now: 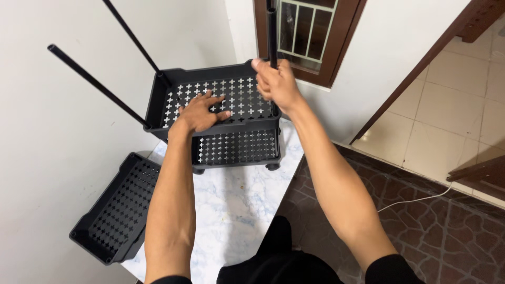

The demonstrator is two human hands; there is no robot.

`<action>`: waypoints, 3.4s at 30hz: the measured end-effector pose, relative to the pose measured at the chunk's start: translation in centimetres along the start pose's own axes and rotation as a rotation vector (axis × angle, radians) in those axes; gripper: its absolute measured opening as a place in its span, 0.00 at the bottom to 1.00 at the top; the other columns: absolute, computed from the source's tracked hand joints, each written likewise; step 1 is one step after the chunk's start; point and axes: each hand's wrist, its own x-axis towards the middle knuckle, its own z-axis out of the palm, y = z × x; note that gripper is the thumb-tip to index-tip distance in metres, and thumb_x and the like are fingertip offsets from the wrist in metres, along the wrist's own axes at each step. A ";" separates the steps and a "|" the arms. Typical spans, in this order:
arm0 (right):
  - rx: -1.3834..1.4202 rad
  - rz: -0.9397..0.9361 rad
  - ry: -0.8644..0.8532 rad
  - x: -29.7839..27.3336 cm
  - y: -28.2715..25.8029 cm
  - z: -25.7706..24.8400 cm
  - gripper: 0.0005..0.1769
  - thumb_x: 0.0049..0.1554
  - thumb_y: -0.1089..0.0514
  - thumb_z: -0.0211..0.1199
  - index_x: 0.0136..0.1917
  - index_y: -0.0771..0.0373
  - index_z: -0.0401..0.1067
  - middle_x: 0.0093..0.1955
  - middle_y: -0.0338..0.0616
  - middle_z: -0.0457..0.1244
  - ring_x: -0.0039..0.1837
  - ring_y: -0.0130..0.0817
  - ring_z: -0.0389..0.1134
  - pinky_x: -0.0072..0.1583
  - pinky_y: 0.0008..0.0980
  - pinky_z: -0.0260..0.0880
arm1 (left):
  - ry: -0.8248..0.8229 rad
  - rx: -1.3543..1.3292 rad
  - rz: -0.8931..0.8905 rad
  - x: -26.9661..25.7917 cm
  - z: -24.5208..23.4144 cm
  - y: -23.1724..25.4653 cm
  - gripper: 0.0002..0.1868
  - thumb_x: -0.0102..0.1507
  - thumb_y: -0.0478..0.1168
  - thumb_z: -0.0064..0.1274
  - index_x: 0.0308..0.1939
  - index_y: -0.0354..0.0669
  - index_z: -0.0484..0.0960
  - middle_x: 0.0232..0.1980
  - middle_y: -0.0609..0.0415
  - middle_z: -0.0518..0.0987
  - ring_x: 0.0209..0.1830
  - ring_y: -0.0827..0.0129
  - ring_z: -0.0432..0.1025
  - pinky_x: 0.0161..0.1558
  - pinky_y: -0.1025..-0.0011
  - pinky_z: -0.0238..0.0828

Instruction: The person assembles a black plastic rolling cart by inserting four vertical poles into the corner holes of two stacked trays and securing them. The person then lifts and repositions the partially assembled cart on the table to continue attaching the remaining pole.

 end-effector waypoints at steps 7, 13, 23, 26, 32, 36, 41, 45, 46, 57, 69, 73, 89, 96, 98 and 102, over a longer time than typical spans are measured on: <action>-0.598 -0.344 0.665 -0.7 1.4 5.0 0.31 0.68 0.51 0.57 0.25 0.54 0.52 0.22 0.32 0.49 0.26 0.24 0.49 0.33 0.36 0.47 | -0.008 0.016 0.044 0.1 -0.4 -1.3 0.41 0.56 0.73 0.51 0.72 0.78 0.65 0.83 0.66 0.47 0.84 0.63 0.38 0.76 0.35 0.30; 0.037 0.000 -0.114 -1.1 -0.1 1.0 0.27 0.65 0.50 0.62 0.27 0.54 0.57 0.24 0.31 0.51 0.26 0.23 0.50 0.31 0.28 0.48 | -0.007 0.003 0.047 -0.3 -0.4 -1.7 0.40 0.56 0.72 0.51 0.72 0.78 0.66 0.83 0.66 0.47 0.84 0.64 0.38 0.77 0.39 0.30; -0.521 -0.244 0.666 -2.1 3.3 5.9 0.31 0.67 0.49 0.56 0.24 0.57 0.56 0.21 0.30 0.49 0.26 0.23 0.50 0.31 0.33 0.47 | 0.028 -0.025 0.037 -0.7 -0.5 -1.5 0.38 0.56 0.70 0.54 0.70 0.76 0.70 0.83 0.67 0.51 0.84 0.64 0.41 0.77 0.38 0.29; -0.596 -0.271 0.726 -2.1 4.0 6.6 0.33 0.68 0.46 0.57 0.24 0.58 0.55 0.21 0.31 0.48 0.27 0.24 0.49 0.34 0.33 0.47 | 0.035 -0.016 0.065 -0.8 -1.0 -1.9 0.37 0.56 0.69 0.55 0.69 0.76 0.70 0.82 0.64 0.52 0.83 0.62 0.41 0.76 0.38 0.30; -0.015 -0.318 0.084 -2.5 3.7 1.1 0.27 0.64 0.33 0.52 0.35 0.54 0.68 0.32 0.34 0.62 0.37 0.26 0.62 0.43 0.32 0.62 | 0.150 -0.064 0.130 -0.7 -1.1 -2.2 0.31 0.58 0.61 0.59 0.63 0.60 0.79 0.76 0.55 0.65 0.76 0.53 0.58 0.74 0.51 0.50; -0.199 -0.074 0.482 -0.9 4.8 -3.2 0.24 0.64 0.36 0.53 0.41 0.56 0.73 0.40 0.35 0.67 0.47 0.27 0.67 0.49 0.30 0.62 | 0.554 -0.227 0.367 -1.6 -0.7 -1.7 0.21 0.63 0.49 0.61 0.55 0.40 0.84 0.64 0.41 0.77 0.64 0.47 0.72 0.66 0.60 0.66; -0.259 0.455 0.495 0.7 8.0 -3.9 0.20 0.61 0.39 0.61 0.56 0.50 0.60 0.50 0.36 0.65 0.55 0.31 0.67 0.54 0.41 0.65 | 0.909 -0.658 0.606 -4.4 -1.3 4.3 0.16 0.70 0.42 0.52 0.56 0.35 0.83 0.52 0.43 0.85 0.53 0.58 0.82 0.58 0.66 0.77; 0.186 0.384 0.308 1.1 10.1 -3.1 0.22 0.64 0.42 0.57 0.59 0.63 0.69 0.52 0.47 0.61 0.50 0.38 0.63 0.49 0.41 0.66 | 0.833 -0.988 0.814 -6.9 -1.1 11.8 0.22 0.75 0.44 0.47 0.70 0.35 0.72 0.56 0.45 0.85 0.55 0.63 0.82 0.60 0.67 0.80; 0.267 0.226 0.142 0.9 10.6 -3.2 0.23 0.65 0.42 0.56 0.62 0.61 0.66 0.55 0.44 0.60 0.55 0.34 0.63 0.54 0.38 0.67 | 0.857 -1.005 0.829 -7.3 -0.9 13.7 0.24 0.75 0.44 0.47 0.72 0.35 0.71 0.54 0.46 0.85 0.53 0.63 0.81 0.58 0.66 0.79; 0.753 0.204 -0.064 1.1 14.0 -5.2 0.17 0.72 0.44 0.53 0.56 0.60 0.67 0.50 0.42 0.62 0.53 0.33 0.64 0.54 0.34 0.68 | 0.747 -1.227 0.724 -4.7 -1.1 17.8 0.28 0.64 0.49 0.64 0.25 0.49 0.57 0.21 0.67 0.61 0.21 0.83 0.56 0.23 0.79 0.54; 0.352 -0.216 -0.014 -0.5 9.6 -0.6 0.28 0.69 0.42 0.56 0.72 0.61 0.58 0.62 0.35 0.58 0.66 0.25 0.61 0.66 0.32 0.66 | 0.944 -1.190 0.769 -7.5 -1.0 16.9 0.18 0.70 0.51 0.58 0.46 0.40 0.71 0.37 0.65 0.73 0.33 0.79 0.65 0.36 0.80 0.67; 0.329 0.035 0.014 0.1 12.2 -2.5 0.32 0.65 0.40 0.59 0.73 0.61 0.60 0.59 0.37 0.60 0.59 0.26 0.63 0.59 0.29 0.66 | 0.877 -1.342 0.648 -6.6 -1.0 18.1 0.16 0.63 0.47 0.61 0.43 0.38 0.76 0.28 0.69 0.68 0.28 0.84 0.64 0.31 0.83 0.68; 0.307 -0.207 -0.045 -0.1 11.1 -1.8 0.29 0.64 0.42 0.52 0.69 0.64 0.60 0.58 0.44 0.63 0.57 0.32 0.68 0.54 0.33 0.72 | 0.915 -1.243 0.612 -7.4 0.0 17.5 0.21 0.63 0.53 0.60 0.43 0.41 0.72 0.32 0.63 0.69 0.32 0.83 0.65 0.36 0.80 0.67; -0.009 0.100 0.313 0.0 10.4 -2.1 0.29 0.63 0.41 0.50 0.69 0.62 0.60 0.60 0.43 0.64 0.60 0.32 0.68 0.57 0.33 0.71 | 0.510 -1.273 0.927 -3.7 -1.9 15.1 0.28 0.66 0.47 0.64 0.28 0.44 0.58 0.26 0.64 0.64 0.28 0.80 0.61 0.34 0.79 0.62; -0.191 0.286 0.451 0.1 9.2 -1.5 0.29 0.63 0.41 0.50 0.69 0.62 0.60 0.61 0.43 0.64 0.61 0.32 0.68 0.57 0.33 0.71 | 0.293 -1.279 1.067 -3.3 -2.8 13.4 0.28 0.67 0.45 0.64 0.28 0.46 0.57 0.27 0.65 0.63 0.28 0.80 0.59 0.33 0.79 0.60; -0.182 0.486 0.525 -0.8 7.7 -0.7 0.28 0.63 0.40 0.50 0.66 0.62 0.61 0.58 0.47 0.63 0.56 0.41 0.68 0.52 0.40 0.68 | 0.463 -1.190 0.916 -4.5 -2.8 13.9 0.26 0.65 0.45 0.63 0.28 0.46 0.59 0.26 0.65 0.62 0.26 0.81 0.58 0.30 0.79 0.59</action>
